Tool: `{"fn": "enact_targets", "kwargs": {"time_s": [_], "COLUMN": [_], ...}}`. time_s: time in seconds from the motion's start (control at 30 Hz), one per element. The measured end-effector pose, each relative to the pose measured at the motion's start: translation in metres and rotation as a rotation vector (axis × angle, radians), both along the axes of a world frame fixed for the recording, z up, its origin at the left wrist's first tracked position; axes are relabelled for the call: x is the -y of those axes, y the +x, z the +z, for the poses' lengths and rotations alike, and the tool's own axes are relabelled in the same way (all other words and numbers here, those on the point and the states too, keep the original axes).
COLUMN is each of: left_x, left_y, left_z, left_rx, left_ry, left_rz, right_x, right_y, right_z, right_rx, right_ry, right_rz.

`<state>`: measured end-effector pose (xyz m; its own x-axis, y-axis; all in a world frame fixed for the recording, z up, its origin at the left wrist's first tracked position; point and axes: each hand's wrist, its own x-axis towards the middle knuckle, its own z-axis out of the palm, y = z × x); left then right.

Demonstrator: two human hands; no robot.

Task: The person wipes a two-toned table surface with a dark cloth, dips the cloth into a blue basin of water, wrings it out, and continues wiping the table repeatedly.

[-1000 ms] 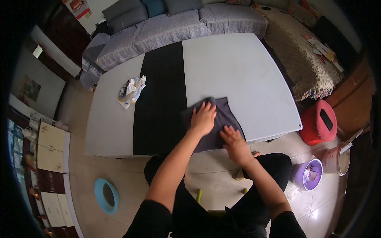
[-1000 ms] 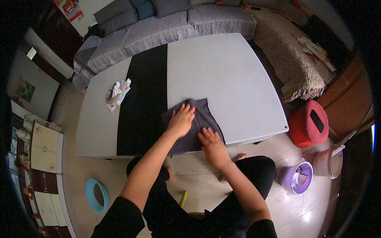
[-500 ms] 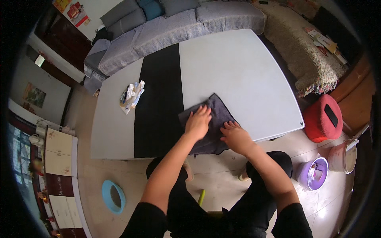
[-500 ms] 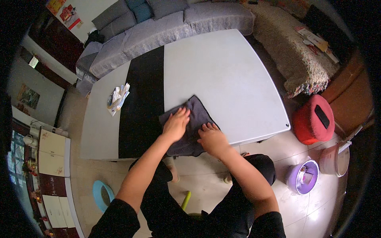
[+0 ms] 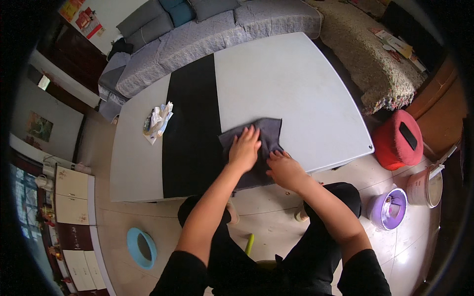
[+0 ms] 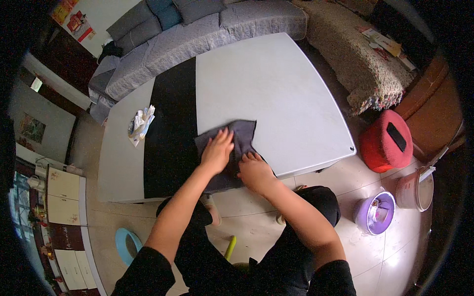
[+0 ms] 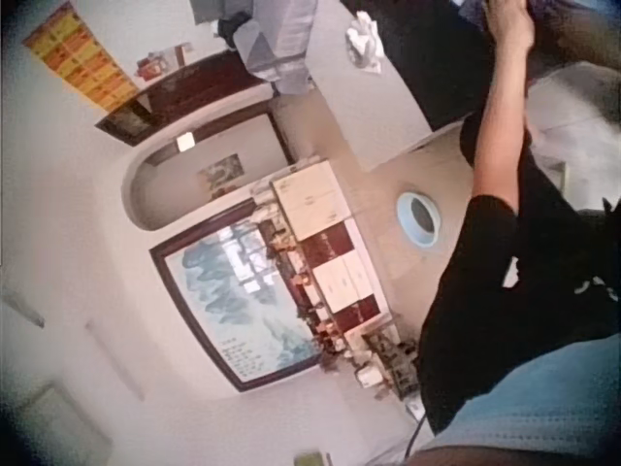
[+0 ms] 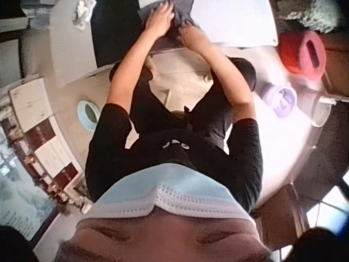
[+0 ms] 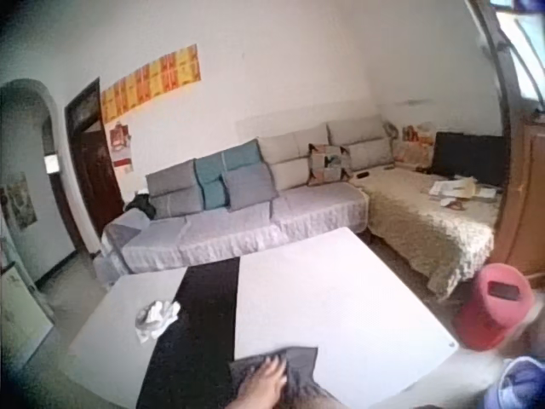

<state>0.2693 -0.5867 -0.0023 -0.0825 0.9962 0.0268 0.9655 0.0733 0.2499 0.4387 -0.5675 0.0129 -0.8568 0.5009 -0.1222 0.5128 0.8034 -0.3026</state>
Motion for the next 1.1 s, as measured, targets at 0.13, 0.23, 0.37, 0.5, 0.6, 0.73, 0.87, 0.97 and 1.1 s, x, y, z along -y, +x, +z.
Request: {"fn": "enact_targets", "kwargs": {"time_s": [0.13, 0.23, 0.37, 0.5, 0.6, 0.73, 0.87, 0.97, 1.1], "left_x": [-0.003, 0.055, 0.121, 0.131, 0.103, 0.086, 0.106, 0.161, 0.183], "left_y": [0.014, 0.02, -0.055, -0.11, -0.042, 0.047, -0.006, -0.103, -0.154], "left_z": [0.003, -0.006, -0.014, -0.011, -0.007, -0.013, -0.012, -0.022, -0.014], "left_rx": [-0.122, -0.099, -0.031, -0.069, -0.153, 0.036, 0.096, -0.248, -0.169], "left_ry": [-0.069, 0.0, -0.01, -0.117, -0.143, 0.108, 0.244, 0.234, -0.066], "left_rz": [0.127, 0.008, 0.207, 0.624, 0.487, -0.11, -0.09, 0.409, 0.91], "right_x": [-0.011, -0.014, -0.006, 0.007, 0.004, 0.0, -0.016, -0.017, -0.024], "right_y": [-0.003, 0.007, 0.005, 0.004, 0.002, 0.001, 0.016, 0.021, 0.031], "right_z": [-0.011, -0.003, 0.018, -0.001, 0.001, 0.014, 0.011, 0.02, 0.02], "right_rx": [-0.07, -0.01, -0.06, -0.305, -0.399, -0.411, -0.527, -0.575, -0.551], "right_ry": [0.036, -0.052, -0.57, -0.168, -0.133, -0.126, -0.133, -0.17, -0.146], "right_rz": [-0.095, -0.029, 0.157, 0.236, 0.127, 0.007, -0.124, -0.229, -0.347]}}
